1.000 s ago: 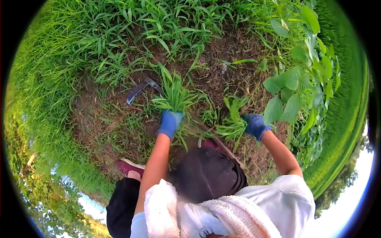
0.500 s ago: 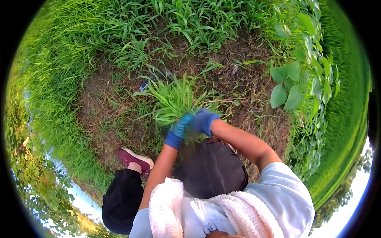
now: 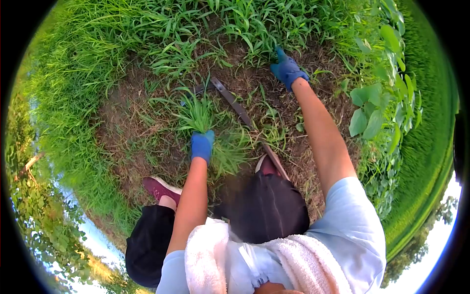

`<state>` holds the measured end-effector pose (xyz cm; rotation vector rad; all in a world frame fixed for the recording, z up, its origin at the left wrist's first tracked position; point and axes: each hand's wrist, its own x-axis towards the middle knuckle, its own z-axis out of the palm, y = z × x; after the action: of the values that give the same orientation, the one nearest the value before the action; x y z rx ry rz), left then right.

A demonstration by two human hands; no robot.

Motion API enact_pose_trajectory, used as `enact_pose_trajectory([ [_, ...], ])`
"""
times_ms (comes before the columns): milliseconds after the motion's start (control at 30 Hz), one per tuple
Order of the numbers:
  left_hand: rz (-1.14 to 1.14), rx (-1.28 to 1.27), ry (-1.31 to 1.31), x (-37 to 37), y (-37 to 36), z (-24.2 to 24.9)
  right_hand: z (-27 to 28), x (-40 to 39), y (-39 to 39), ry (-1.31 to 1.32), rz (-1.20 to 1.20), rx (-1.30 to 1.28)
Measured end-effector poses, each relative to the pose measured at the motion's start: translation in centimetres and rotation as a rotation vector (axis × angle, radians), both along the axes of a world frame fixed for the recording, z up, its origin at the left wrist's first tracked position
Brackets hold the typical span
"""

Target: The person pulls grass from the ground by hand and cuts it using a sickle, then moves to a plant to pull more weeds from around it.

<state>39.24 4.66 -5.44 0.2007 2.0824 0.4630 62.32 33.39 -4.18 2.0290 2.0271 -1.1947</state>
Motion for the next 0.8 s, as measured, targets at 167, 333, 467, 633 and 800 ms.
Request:
enact_pose_trajectory([
  [167,0.073,0.038,-0.033,-0.2,0.6,-1.0,0.3,-2.0,2.0,-0.201,0.283,0.072],
  [333,0.109,-0.001,-0.022,-0.1,1.1,0.6,2.2,-1.8,-2.2,-0.050,-0.008,-0.068],
  [467,0.162,0.042,-0.115,-0.7,1.4,-0.1,3.6,-2.3,-12.3,0.023,0.540,-0.192],
  [633,0.152,0.076,-0.147,-0.5,0.2,0.0,-1.7,-4.8,-3.3,0.290,-0.105,0.139],
  [800,0.197,-0.045,-0.127,-0.6,1.3,-0.3,-0.1,-7.8,-0.4,0.057,0.189,0.098],
])
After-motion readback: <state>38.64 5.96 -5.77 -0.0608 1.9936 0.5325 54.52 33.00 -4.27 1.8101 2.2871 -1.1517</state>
